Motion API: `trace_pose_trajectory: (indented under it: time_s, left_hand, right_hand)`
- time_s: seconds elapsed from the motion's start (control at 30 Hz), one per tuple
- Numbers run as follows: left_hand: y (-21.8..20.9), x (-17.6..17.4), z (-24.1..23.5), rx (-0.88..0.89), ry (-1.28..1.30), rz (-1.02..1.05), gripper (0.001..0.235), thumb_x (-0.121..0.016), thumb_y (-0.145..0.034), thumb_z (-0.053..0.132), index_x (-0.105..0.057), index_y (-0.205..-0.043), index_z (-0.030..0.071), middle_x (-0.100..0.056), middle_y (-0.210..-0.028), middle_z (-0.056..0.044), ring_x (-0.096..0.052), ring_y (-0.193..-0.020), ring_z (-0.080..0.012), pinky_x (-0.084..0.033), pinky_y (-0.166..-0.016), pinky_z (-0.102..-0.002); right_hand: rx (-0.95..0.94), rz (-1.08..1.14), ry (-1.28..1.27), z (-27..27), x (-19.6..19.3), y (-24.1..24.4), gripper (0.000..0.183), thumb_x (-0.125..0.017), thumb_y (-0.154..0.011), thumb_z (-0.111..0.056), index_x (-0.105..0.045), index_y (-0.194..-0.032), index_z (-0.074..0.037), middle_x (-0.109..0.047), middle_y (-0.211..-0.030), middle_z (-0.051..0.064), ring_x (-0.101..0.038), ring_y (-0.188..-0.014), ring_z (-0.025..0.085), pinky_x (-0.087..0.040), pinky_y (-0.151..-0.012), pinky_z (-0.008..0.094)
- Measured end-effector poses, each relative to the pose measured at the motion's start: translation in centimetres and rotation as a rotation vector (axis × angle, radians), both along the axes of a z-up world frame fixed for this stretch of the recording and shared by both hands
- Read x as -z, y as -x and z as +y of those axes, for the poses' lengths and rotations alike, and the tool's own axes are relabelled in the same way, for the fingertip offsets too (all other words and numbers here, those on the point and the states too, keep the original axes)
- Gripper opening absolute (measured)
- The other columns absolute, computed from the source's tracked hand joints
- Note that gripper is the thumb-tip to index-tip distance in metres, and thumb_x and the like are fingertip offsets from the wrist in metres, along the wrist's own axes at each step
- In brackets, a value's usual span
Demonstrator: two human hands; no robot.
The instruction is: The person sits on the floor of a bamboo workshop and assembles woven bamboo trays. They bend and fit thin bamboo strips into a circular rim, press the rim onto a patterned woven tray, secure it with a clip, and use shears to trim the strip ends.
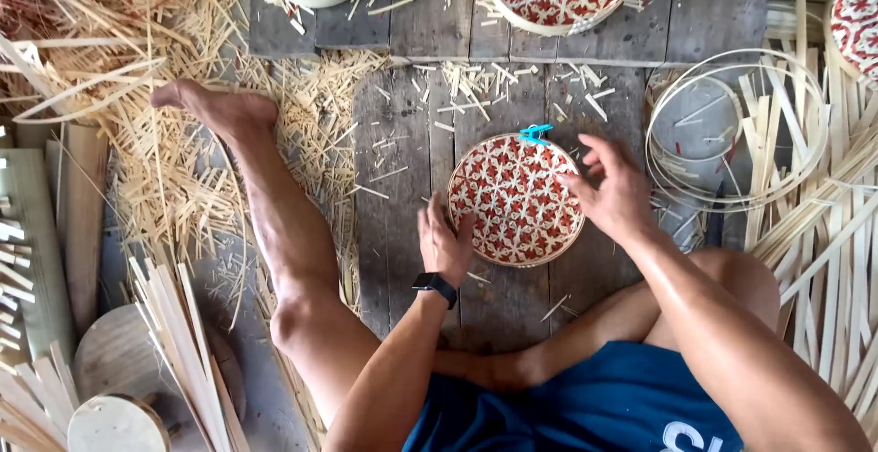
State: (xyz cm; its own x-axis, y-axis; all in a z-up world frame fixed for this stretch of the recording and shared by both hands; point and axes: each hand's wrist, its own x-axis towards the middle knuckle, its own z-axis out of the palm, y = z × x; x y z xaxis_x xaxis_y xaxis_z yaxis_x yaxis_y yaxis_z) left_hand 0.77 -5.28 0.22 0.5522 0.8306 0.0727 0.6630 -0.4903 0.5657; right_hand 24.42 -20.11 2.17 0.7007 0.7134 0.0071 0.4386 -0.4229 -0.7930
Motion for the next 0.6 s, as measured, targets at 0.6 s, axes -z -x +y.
trace_pose_trajectory:
  time_s: [0.6]
  left_hand:
    - [-5.6, -0.9, 3.1, 0.023, 0.069, 0.09, 0.045, -0.072, -0.083, 0.013, -0.064, -0.124, -0.001, -0.065, -0.102, -0.022, -0.063, -0.095, -0.0407, -0.053, -0.085, -0.05]
  right_hand:
    - [-0.194, -0.504, 0.057, 9.2, 0.0, -0.1, 0.061, -0.085, -0.072, -0.041, -0.075, -0.125, -0.013, -0.059, -0.109, 0.01, -0.059, -0.097, 0.029, -0.05, -0.09, 0.049]
